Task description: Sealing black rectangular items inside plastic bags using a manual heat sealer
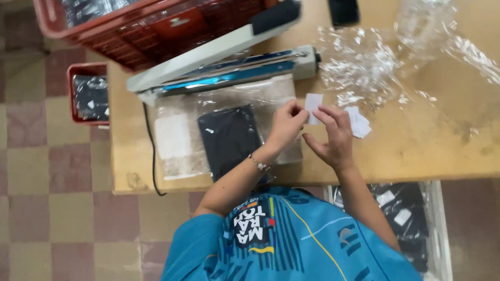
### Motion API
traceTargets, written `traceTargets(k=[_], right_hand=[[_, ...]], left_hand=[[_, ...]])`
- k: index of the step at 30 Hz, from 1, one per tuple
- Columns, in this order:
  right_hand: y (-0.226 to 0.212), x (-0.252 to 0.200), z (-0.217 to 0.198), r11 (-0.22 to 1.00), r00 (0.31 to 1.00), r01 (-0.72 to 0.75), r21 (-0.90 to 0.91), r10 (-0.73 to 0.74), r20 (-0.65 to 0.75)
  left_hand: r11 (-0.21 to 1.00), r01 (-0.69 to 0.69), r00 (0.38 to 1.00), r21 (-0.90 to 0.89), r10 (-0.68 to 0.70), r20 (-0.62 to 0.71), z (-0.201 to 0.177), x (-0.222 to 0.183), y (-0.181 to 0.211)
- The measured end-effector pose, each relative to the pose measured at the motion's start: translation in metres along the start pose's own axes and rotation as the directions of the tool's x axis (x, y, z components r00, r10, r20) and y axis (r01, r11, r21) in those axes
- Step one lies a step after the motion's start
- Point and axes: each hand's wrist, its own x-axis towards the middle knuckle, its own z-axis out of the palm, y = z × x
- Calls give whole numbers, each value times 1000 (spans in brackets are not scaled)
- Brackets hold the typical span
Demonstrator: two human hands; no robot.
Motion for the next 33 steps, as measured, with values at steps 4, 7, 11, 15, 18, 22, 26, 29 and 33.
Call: traceTargets(k=[4,7,11,15,18,22,26,29,33], right_hand=[[17,54,76,858,968,-240,454,246,48],[37,92,161,689,891,-437,578,419,174],[55,119,268,772,878,-474,424,451,161],[-58,93,221,892,889,-403,203,330,317],[-62,73,175,869,926,-166,466,-25,378],[121,56,119,699,857,-513,498,446,256],[217,88,16,321,348,-905,279,936,52],[293,57,-4,348,342,-937,-8,925,166],[125,100,7,354,522,-611,-708,852,-25]], left_hand=[[978,-162,970,-129,135,-201,-77,-24,-10],[976,-183,941,-120,139,-309,-136,-56,-25],[968,-70,907,-242,-39,-419,-193,-101,-22],[944,-66,882,-324,-97,-462,-233,-125,-44],[935,-58,875,-350,-121,-469,-251,-129,-50],[935,-52,887,-352,-119,-447,-243,-127,-38],[928,-44,939,-369,-88,-334,-231,-118,-21],[887,22,947,-461,-167,-276,-215,-98,-41],[835,77,936,-544,-248,-249,-192,-76,-45]])
